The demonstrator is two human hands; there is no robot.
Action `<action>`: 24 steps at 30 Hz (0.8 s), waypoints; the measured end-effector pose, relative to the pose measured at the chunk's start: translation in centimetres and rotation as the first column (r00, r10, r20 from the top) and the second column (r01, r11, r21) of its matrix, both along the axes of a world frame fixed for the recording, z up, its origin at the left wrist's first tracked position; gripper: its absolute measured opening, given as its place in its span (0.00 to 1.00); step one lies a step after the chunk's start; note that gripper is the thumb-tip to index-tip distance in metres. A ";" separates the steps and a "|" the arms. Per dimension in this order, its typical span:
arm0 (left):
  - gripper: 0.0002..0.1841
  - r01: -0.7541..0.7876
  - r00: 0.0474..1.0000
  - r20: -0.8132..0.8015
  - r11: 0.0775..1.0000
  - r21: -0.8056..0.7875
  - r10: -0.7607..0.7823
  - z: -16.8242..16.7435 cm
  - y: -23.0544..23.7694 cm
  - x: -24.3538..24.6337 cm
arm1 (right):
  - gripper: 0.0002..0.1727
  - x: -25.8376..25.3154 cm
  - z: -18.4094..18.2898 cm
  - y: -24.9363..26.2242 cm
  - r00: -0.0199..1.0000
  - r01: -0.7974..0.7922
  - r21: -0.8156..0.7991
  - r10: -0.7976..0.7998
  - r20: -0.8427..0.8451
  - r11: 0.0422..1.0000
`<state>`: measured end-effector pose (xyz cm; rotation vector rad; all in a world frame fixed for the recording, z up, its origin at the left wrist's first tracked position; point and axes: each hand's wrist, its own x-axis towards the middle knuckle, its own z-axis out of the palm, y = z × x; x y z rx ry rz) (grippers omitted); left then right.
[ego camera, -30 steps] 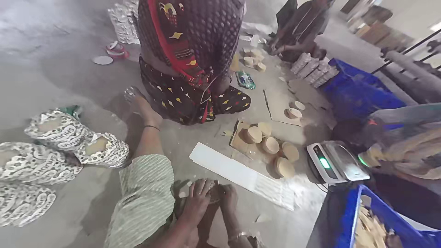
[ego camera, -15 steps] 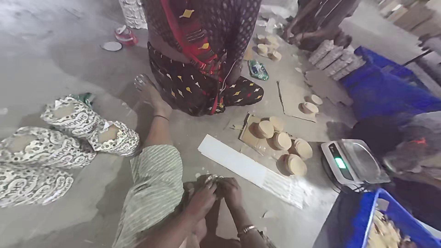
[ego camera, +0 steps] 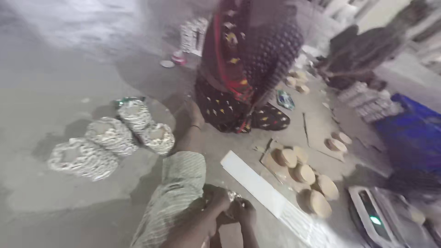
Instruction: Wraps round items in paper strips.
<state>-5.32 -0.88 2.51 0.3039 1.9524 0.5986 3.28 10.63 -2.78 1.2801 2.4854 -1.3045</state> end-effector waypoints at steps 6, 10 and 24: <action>0.20 -0.475 0.880 0.145 0.832 0.286 0.453 0.6 -3.9 -2.9 | 0.21 -4.9 4.5 -0.4 0.987 -0.028 -0.060 0.018 -0.159 0.998; 0.18 -0.764 0.530 0.321 0.278 0.582 0.785 3.4 -11.4 -7.3 | 0.17 -15.0 11.3 -7.1 0.906 -0.343 0.010 0.334 -0.260 0.939; 0.26 -0.809 0.075 0.003 0.059 0.585 0.997 2.2 -24.7 -15.1 | 0.17 -28.3 8.9 -26.0 0.751 -0.596 0.102 0.598 -0.280 0.797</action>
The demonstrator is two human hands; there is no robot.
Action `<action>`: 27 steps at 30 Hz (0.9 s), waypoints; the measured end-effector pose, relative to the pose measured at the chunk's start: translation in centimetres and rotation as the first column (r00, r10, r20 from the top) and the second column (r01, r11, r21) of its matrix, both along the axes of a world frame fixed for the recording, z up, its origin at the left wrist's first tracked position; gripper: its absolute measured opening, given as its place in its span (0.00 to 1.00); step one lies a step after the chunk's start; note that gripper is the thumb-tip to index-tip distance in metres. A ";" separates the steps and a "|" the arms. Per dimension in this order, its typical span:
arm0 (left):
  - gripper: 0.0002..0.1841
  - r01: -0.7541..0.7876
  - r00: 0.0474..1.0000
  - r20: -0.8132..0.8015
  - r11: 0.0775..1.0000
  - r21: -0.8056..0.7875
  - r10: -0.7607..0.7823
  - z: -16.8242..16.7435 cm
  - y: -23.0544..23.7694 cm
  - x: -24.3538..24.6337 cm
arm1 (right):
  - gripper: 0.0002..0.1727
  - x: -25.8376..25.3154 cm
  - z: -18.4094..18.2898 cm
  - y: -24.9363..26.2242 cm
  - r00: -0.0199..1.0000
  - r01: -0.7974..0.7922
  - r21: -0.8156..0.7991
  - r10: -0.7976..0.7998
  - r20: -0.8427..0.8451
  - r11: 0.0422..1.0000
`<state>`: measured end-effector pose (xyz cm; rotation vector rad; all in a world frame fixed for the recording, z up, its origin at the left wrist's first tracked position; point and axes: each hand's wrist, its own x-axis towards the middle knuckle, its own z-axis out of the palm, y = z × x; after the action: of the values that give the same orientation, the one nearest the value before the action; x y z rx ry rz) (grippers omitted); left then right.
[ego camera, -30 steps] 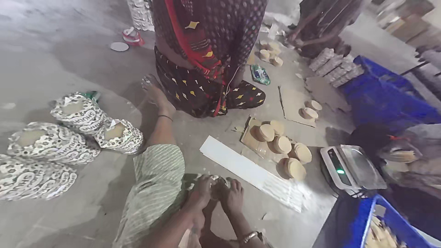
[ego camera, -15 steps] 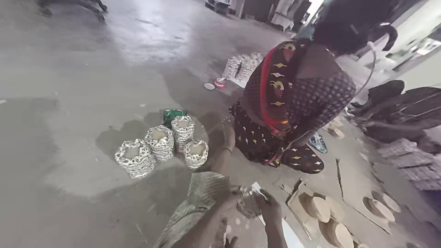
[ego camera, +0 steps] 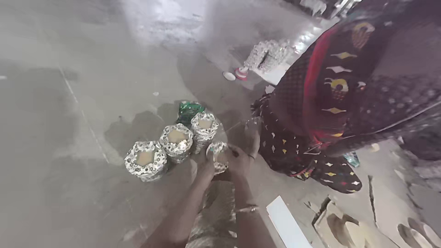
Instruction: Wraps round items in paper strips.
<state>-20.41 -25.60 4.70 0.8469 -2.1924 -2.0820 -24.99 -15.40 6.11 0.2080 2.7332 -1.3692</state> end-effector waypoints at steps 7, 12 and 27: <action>0.33 -0.170 0.985 0.070 0.846 0.506 0.156 -2.4 0.5 -0.9 | 0.26 0.5 0.1 1.0 0.982 0.171 -0.399 -0.126 0.138 0.901; 0.33 -0.179 0.981 0.047 0.796 0.579 0.186 -3.5 0.7 -0.6 | 0.25 -1.1 4.0 -0.5 0.978 0.155 -0.164 -0.175 -0.110 0.974; 0.35 -0.236 0.951 -0.018 0.759 0.607 0.309 -2.9 4.4 -9.3 | 0.29 -10.8 -5.0 3.6 1.000 0.017 -0.464 -0.004 0.030 0.885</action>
<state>-29.68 -21.20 1.81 0.9592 -1.2314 -2.6031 -35.82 -11.81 1.13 0.2045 2.2879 -1.9508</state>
